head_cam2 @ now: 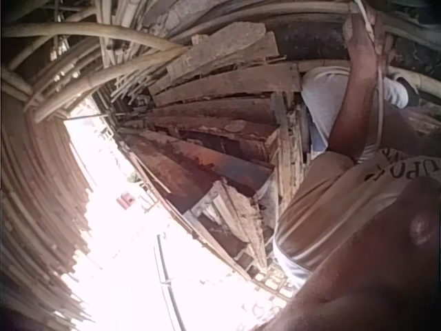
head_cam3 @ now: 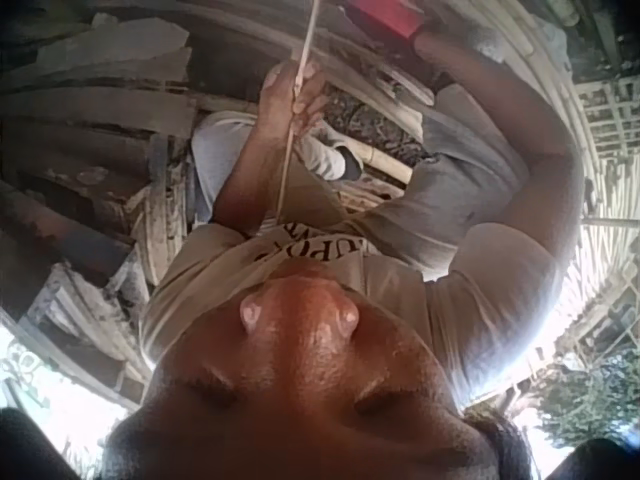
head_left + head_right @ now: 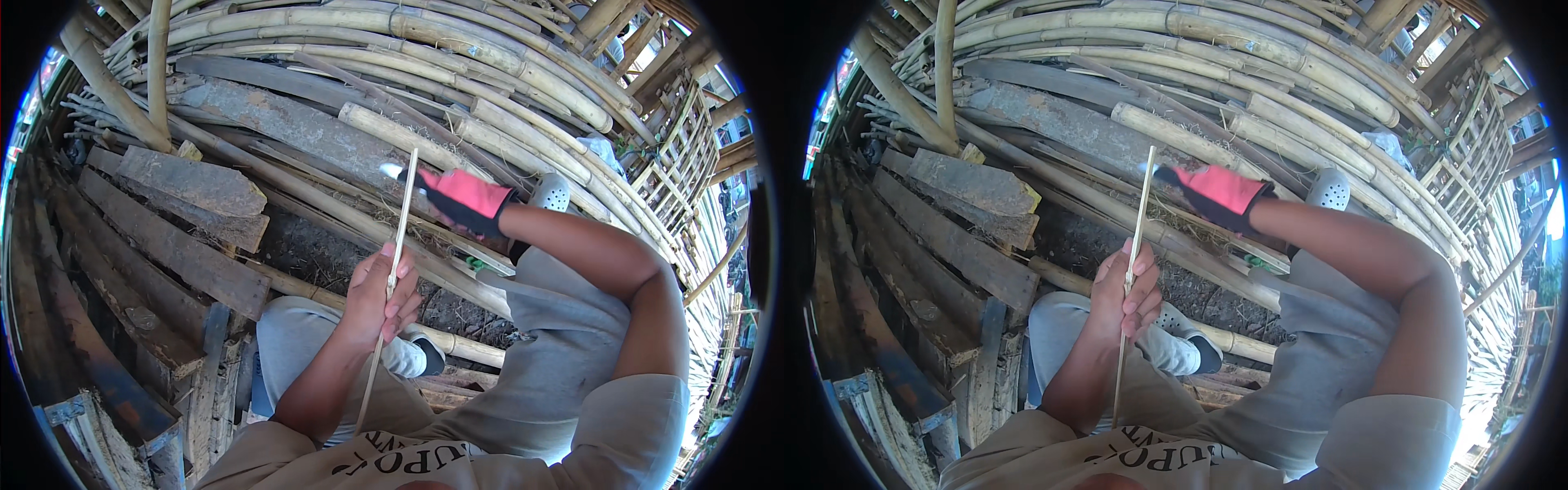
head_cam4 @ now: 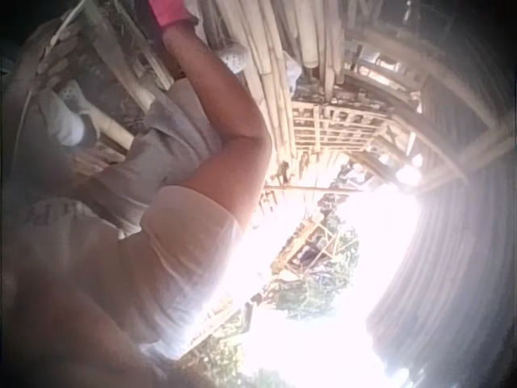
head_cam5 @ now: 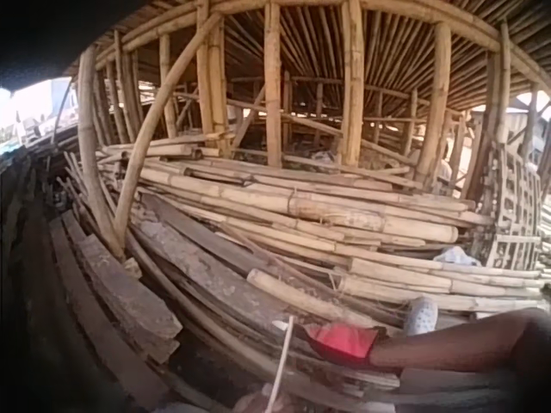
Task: The person shaves thin layers off a long wooden strip using a small knife while holding it by hand.
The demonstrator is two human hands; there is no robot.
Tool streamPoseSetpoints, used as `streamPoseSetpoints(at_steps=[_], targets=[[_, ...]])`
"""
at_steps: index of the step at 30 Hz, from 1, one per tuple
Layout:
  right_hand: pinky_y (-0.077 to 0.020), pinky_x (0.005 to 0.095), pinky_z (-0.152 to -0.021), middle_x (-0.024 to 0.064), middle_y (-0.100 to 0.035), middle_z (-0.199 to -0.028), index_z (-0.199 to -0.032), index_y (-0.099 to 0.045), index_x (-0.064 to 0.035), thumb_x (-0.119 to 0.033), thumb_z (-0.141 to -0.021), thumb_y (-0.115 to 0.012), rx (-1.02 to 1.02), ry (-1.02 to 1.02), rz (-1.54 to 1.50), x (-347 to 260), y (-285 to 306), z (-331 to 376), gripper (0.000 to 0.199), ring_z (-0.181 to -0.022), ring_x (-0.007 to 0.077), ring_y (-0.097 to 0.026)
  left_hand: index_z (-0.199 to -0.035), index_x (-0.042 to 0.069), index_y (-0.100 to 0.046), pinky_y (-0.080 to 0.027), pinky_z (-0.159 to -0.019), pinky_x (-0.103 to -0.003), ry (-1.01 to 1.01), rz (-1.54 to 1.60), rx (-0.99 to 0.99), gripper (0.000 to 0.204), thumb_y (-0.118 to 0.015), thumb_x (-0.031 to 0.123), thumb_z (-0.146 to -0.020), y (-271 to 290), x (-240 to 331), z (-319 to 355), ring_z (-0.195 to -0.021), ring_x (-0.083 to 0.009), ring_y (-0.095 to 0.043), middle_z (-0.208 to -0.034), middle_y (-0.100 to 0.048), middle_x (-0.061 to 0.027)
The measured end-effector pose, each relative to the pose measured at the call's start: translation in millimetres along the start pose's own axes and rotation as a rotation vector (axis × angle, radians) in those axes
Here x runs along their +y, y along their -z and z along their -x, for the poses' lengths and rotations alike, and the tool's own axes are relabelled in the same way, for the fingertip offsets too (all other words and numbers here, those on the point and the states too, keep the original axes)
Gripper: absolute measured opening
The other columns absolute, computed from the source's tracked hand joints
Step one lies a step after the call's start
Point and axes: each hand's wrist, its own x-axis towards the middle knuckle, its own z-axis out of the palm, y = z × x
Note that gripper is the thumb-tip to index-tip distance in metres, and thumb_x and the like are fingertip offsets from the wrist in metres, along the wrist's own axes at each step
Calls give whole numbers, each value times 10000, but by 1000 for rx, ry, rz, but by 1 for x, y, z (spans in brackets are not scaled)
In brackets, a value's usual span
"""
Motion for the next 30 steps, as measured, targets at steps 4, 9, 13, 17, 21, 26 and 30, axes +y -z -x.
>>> streamPoseSetpoints(at_steps=[4,9,13,17,21,26,30], targets=[[-487,346,-528,71,-623,-668,-1467,-451,-125,-245,-1001,-494,235,246,-112,-30,43,20,484,-559,173,-606,-882,113,-440,-225,-262,-237,-47,-27,158,353,-312,350,-1110,20,1,-2,-278,-87,-302,-498,-369,26],[-448,350,-524,119,-583,-639,-1349,-583,-122,-251,-997,-530,251,445,25,-24,19,7,378,-546,217,-543,-887,118,-438,-217,-267,-229,-18,-24,125,339,-315,342,-1109,13,3,-7,-281,-84,-291,-506,-374,28],[-469,384,-569,208,-606,-693,-950,-721,-13,-427,-1017,-530,181,197,-97,-45,-15,9,461,-588,328,-535,-888,111,-431,-233,-274,-227,-39,-39,132,362,-314,371,-1110,25,6,-8,-308,-78,-288,-515,-362,19],[-495,355,-668,161,-544,-656,-1110,-734,-49,-430,-996,-588,274,268,6,-50,20,4,424,-609,223,-496,-890,111,-431,-231,-274,-226,-56,-31,136,358,-321,372,-1109,27,6,-7,-305,-77,-286,-513,-360,19],[-446,326,-544,172,-583,-675,-1180,-714,-93,-445,-993,-608,124,35,-108,-63,-17,11,413,-548,179,-503,-893,112,-429,-233,-274,-224,-52,-39,140,352,-324,371,-1108,27,4,-8,-303,-75,-290,-513,-361,18],[-470,318,-564,161,-571,-714,-1342,-618,-165,-193,-1008,-565,347,334,295,-55,11,8,340,-585,179,-532,-893,113,-427,-236,-273,-225,-49,24,112,350,-323,370,-1108,29,6,-6,-301,-75,-290,-515,-361,20],[-470,328,-560,168,-566,-723,-1363,-607,-203,-173,-994,-570,300,365,149,-36,-8,5,372,-574,243,-517,-892,114,-427,-235,-275,-226,-52,28,102,349,-325,369,-1107,29,-1,-5,-300,-76,-283,-516,-361,23]])
